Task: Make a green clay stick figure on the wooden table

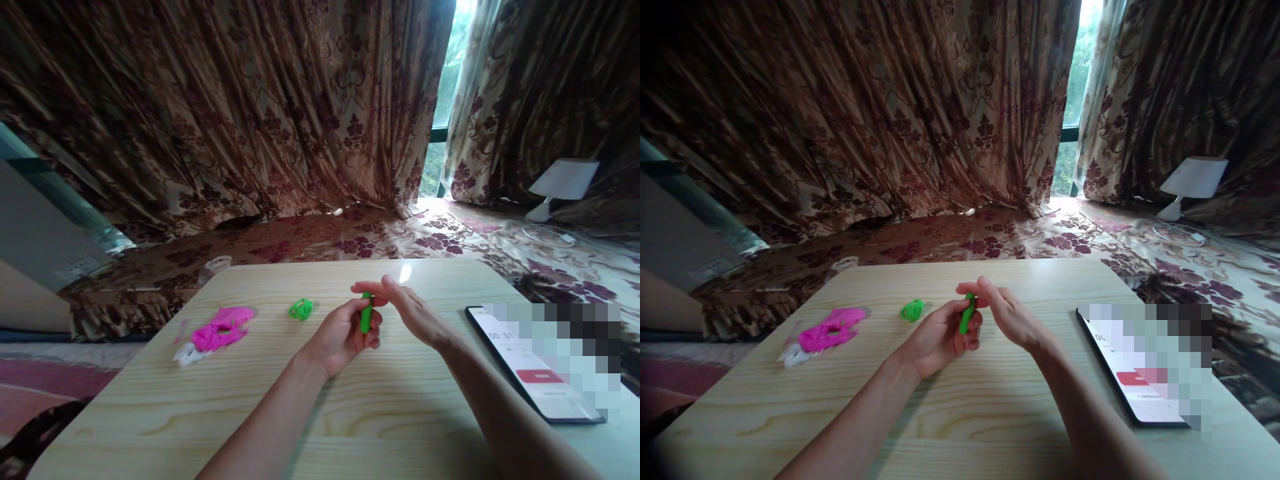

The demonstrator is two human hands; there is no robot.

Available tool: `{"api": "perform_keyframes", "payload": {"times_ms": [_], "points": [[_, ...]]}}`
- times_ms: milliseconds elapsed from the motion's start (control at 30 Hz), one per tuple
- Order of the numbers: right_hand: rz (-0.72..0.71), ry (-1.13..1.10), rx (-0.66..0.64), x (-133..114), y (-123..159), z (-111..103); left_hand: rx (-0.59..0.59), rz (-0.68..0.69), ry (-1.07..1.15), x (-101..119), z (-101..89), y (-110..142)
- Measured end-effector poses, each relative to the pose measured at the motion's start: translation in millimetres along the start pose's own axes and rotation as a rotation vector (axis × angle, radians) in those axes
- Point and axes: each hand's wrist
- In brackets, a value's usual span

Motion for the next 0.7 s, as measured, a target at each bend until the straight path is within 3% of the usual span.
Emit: {"api": "perform_keyframes", "payload": {"times_ms": [67,133,200,267,333,500,633,700], "points": [[0.015,0.019,0.017,3,-3,-1,0.02,0.024,0.006,-3,-1.3,-1],[-0.057,0.068,0.155,10,-8,-1,0.055,0.063,0.012,-7,0.5,-2],[-0.135,0.219,0.302,18,-11,2,0.054,0.086,0.037,-9,5.9,-2],[-0.186,0.447,0.365,23,-10,12,-0.005,0.07,0.097,-8,13.6,0],[-0.257,0.658,0.341,25,-4,30,-0.042,0.091,0.171,-4,20.7,2],[-0.44,0.902,0.06,21,4,62,0.067,0.287,0.223,6,27.7,7],[-0.399,0.93,0.312,21,-3,56,0.024,0.203,0.2,5,30.0,7],[-0.432,0.966,0.243,22,-3,56,0.117,0.239,0.173,4,31.0,5]]}}
Point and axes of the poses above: each hand's wrist, its own y-axis away from the middle knuckle, its own z-axis out of the palm, x = y × z, and after that the axes turned 13 degrees about -y, right-handed
